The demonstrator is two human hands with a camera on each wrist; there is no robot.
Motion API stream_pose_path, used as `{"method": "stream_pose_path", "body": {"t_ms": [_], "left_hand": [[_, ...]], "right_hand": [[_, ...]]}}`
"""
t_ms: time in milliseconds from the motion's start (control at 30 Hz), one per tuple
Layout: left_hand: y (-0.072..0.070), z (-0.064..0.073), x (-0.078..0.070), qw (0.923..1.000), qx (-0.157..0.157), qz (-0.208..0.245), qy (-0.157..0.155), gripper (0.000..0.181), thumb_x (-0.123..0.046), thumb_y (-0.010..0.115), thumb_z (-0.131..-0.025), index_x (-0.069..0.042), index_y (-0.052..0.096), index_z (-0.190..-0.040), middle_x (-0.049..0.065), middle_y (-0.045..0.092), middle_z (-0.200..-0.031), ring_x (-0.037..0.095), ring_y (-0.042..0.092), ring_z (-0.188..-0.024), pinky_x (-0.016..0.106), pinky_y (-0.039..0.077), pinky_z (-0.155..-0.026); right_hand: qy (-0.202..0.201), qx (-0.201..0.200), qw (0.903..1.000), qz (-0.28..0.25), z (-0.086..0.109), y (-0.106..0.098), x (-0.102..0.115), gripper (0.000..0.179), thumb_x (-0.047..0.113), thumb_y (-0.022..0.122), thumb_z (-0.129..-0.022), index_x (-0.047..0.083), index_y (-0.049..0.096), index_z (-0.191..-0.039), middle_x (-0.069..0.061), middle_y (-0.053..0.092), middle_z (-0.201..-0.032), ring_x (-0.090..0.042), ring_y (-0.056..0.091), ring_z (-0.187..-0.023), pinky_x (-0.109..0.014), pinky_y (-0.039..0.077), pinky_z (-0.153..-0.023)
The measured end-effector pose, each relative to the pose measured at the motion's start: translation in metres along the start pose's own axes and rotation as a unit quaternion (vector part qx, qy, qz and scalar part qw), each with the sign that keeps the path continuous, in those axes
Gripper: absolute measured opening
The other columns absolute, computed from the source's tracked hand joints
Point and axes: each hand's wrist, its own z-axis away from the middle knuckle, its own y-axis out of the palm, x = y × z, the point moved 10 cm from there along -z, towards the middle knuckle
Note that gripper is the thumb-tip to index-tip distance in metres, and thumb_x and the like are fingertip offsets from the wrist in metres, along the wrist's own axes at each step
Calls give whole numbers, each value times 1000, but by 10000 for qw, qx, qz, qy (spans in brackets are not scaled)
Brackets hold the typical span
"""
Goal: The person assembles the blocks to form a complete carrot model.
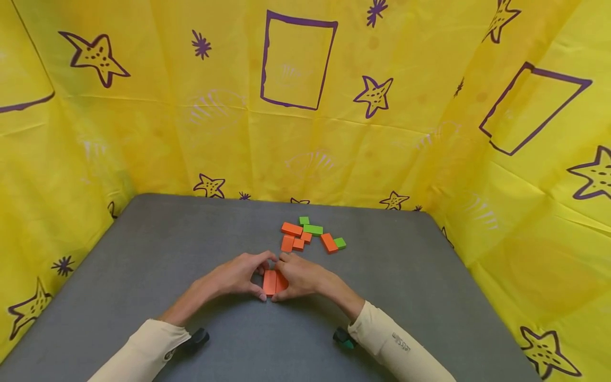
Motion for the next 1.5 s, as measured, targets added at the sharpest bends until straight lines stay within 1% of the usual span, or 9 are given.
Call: {"method": "stream_pose_path", "body": {"t_ms": [267,500,600,767,833,967,1067,1267,1500], "left_hand": [[0,0,-2,9999,-53,12,116,76,-33,95,-75,-14,56,-137,2,72,-113,16,67,-103,41,59,-95],[-5,7,-6,9994,-65,-330,43,83,-46,90,-80,-13,55,-148,6,65,-138,25,61,-127,53,53,-109],[-2,11,-16,9973,126,-678,254,76,-48,84,-86,-14,57,-148,4,59,-150,26,55,-138,52,49,-115],[12,21,-35,9858,697,-1243,893,67,-52,73,-93,-15,60,-147,2,58,-152,24,54,-140,49,48,-116],[19,24,-36,9813,864,-1401,993,66,-55,69,-94,-15,61,-147,2,58,-152,24,54,-141,48,48,-117],[26,27,-32,9801,1033,-1433,906,64,-55,68,-96,-17,61,-146,-1,57,-152,22,51,-143,45,47,-119],[26,27,-33,9806,961,-1432,933,61,-53,70,-95,-18,63,-145,-2,59,-150,21,52,-142,45,48,-118],[23,21,-39,9761,741,-1660,1193,53,-46,71,-97,-17,65,-141,1,61,-146,21,55,-137,42,51,-114],[22,19,-48,9659,225,-1951,1687,32,-24,75,-98,-16,74,-129,3,69,-133,20,62,-126,38,57,-106]], "right_hand": [[16,-3,10000,-89,1,0,-2,64,54,82,-86,9,66,-129,2,51,-103,-9,49,-89,-18,40,-69],[123,-242,9996,-73,17,-19,-20,71,53,74,-94,6,58,-145,-6,61,-127,-18,54,-110,-32,52,-97],[439,-649,9969,59,28,-36,-45,57,37,71,-100,1,58,-143,-13,62,-133,-26,57,-117,-44,52,-104],[1052,-1260,9844,640,50,-48,-87,32,12,65,-101,-3,65,-129,-20,67,-127,-38,62,-116,-54,54,-102],[1062,-1258,9822,905,56,-44,-94,27,7,62,-100,-3,67,-125,-21,69,-124,-41,64,-114,-55,54,-102],[697,-1016,9885,877,64,-34,-92,30,1,64,-95,-3,69,-124,-21,68,-114,-41,62,-103,-55,54,-93],[521,-1010,9910,710,66,-35,-89,37,1,70,-92,-1,68,-129,-19,66,-119,-39,59,-107,-54,53,-94],[749,-818,9898,897,65,-37,-100,53,1,76,-88,4,63,-139,-14,64,-140,-37,52,-131,-56,46,-109],[607,-899,9902,883,59,-39,-88,44,16,84,-82,5,70,-123,-10,68,-121,-30,57,-112,-50,51,-96]]}}
